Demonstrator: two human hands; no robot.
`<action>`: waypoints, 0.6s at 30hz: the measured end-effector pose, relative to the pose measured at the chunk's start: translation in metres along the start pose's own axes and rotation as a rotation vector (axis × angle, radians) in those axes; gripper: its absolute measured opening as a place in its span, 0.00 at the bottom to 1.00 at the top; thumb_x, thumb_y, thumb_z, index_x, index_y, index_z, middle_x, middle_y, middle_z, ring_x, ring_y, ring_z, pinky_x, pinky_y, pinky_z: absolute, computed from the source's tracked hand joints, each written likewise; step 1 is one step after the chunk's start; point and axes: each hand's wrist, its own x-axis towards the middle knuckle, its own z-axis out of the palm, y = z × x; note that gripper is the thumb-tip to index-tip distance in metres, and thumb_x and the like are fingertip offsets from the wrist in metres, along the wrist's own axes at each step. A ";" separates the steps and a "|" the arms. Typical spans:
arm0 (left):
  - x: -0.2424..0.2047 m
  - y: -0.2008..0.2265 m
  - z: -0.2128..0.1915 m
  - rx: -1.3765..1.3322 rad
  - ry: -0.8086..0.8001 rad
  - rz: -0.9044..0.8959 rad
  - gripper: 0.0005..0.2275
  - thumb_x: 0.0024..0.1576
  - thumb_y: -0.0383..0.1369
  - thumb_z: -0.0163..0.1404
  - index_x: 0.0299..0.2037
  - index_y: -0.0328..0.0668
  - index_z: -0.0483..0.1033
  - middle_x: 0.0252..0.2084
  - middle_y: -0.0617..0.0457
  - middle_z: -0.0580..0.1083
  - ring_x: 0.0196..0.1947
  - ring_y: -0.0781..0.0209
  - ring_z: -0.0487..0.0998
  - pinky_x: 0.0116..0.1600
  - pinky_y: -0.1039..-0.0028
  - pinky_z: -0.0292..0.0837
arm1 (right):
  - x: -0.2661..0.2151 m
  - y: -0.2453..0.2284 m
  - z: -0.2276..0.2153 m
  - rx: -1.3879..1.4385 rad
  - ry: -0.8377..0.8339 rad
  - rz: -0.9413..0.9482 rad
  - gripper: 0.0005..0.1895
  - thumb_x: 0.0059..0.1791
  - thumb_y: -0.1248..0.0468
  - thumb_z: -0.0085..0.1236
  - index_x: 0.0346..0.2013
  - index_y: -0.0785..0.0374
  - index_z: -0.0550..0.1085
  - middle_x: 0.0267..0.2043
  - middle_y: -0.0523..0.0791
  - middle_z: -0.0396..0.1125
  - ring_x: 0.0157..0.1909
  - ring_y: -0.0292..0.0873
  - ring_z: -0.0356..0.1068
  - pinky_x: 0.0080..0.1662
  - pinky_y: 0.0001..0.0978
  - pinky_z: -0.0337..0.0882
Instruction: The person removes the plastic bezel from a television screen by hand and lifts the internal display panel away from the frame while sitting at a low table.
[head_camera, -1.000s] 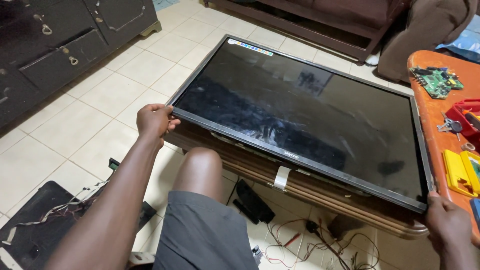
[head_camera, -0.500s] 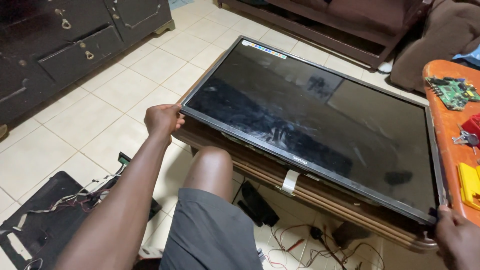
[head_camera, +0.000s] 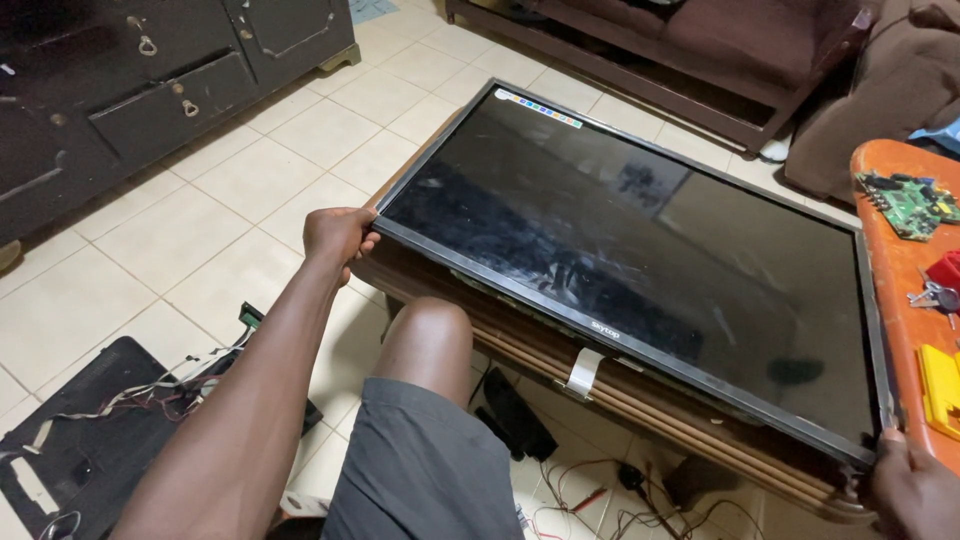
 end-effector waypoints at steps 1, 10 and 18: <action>-0.002 0.002 0.000 0.017 -0.019 -0.018 0.04 0.58 0.35 0.57 0.34 0.47 0.80 0.22 0.54 0.75 0.13 0.73 0.63 0.20 0.78 0.47 | 0.000 -0.001 0.001 0.022 0.010 0.025 0.36 0.73 0.48 0.36 0.47 0.78 0.80 0.35 0.71 0.75 0.33 0.72 0.75 0.33 0.58 0.72; 0.000 0.004 0.001 0.140 -0.034 -0.012 0.07 0.60 0.39 0.52 0.39 0.50 0.81 0.26 0.54 0.77 0.19 0.69 0.66 0.24 0.71 0.47 | 0.031 0.032 0.019 -0.064 0.052 -0.004 0.31 0.67 0.44 0.38 0.59 0.66 0.80 0.48 0.73 0.75 0.50 0.75 0.74 0.47 0.59 0.70; 0.098 -0.036 0.022 0.581 -0.078 0.473 0.32 0.64 0.59 0.41 0.22 0.36 0.76 0.22 0.40 0.76 0.31 0.41 0.78 0.40 0.56 0.65 | -0.012 -0.043 -0.013 0.294 -0.082 0.297 0.36 0.61 0.45 0.39 0.52 0.78 0.79 0.55 0.68 0.70 0.54 0.66 0.69 0.49 0.56 0.64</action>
